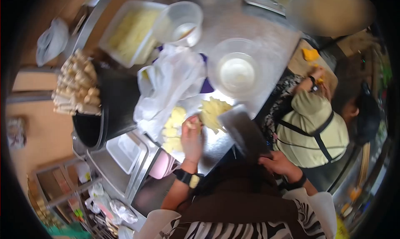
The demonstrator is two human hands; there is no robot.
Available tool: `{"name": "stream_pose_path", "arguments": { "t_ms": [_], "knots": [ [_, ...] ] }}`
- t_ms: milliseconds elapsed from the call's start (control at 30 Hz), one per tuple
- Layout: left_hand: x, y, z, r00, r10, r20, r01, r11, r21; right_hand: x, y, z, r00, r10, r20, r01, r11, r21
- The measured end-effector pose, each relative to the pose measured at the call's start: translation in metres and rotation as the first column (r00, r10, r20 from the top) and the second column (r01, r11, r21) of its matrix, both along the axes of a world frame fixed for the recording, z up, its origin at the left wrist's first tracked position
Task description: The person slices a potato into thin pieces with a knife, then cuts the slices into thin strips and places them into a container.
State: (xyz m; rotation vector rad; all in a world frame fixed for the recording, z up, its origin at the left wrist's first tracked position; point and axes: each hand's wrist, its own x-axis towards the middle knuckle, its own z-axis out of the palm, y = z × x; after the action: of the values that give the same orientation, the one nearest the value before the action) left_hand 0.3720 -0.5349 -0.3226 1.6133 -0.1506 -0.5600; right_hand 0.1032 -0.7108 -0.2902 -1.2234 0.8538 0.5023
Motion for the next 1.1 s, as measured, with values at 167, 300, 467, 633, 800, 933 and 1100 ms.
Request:
{"name": "stream_pose_path", "arguments": {
  "t_ms": [167, 300, 467, 633, 800, 933, 1100],
  "knots": [
    [0.0, -0.001, -0.023, 0.764, -0.25, 0.594, 0.052, 0.943, 0.33, -0.026, 0.007, -0.014, 0.972, -0.235, -0.014, 0.236, 0.971, 0.047],
    [-0.005, -0.021, -0.024, 0.711, -0.263, 0.652, -0.011, 0.923, 0.384, -0.024, 0.016, -0.04, 0.947, -0.321, -0.021, 0.322, 0.945, 0.054],
    [-0.014, -0.041, -0.021, 0.633, -0.382, 0.673, 0.035, 0.883, 0.468, 0.014, 0.035, -0.052, 0.96, -0.273, -0.065, 0.279, 0.953, 0.119],
    [-0.027, -0.061, -0.016, 0.619, -0.371, 0.693, -0.032, 0.869, 0.494, 0.055, 0.049, -0.054, 0.991, -0.098, -0.087, 0.106, 0.99, 0.094],
    [-0.026, -0.053, -0.031, 0.678, -0.226, 0.699, -0.047, 0.936, 0.348, 0.042, 0.052, -0.103, 0.878, 0.364, 0.31, -0.206, 0.873, -0.442],
    [-0.036, -0.052, -0.034, 0.768, -0.184, 0.614, -0.021, 0.95, 0.312, 0.038, 0.039, -0.086, 0.955, 0.238, 0.175, -0.2, 0.957, -0.209],
    [-0.035, -0.028, -0.012, 0.646, -0.011, 0.763, -0.122, 0.985, 0.118, 0.056, 0.063, -0.023, 1.0, -0.006, 0.0, 0.006, 1.0, 0.012]
  ]
}}
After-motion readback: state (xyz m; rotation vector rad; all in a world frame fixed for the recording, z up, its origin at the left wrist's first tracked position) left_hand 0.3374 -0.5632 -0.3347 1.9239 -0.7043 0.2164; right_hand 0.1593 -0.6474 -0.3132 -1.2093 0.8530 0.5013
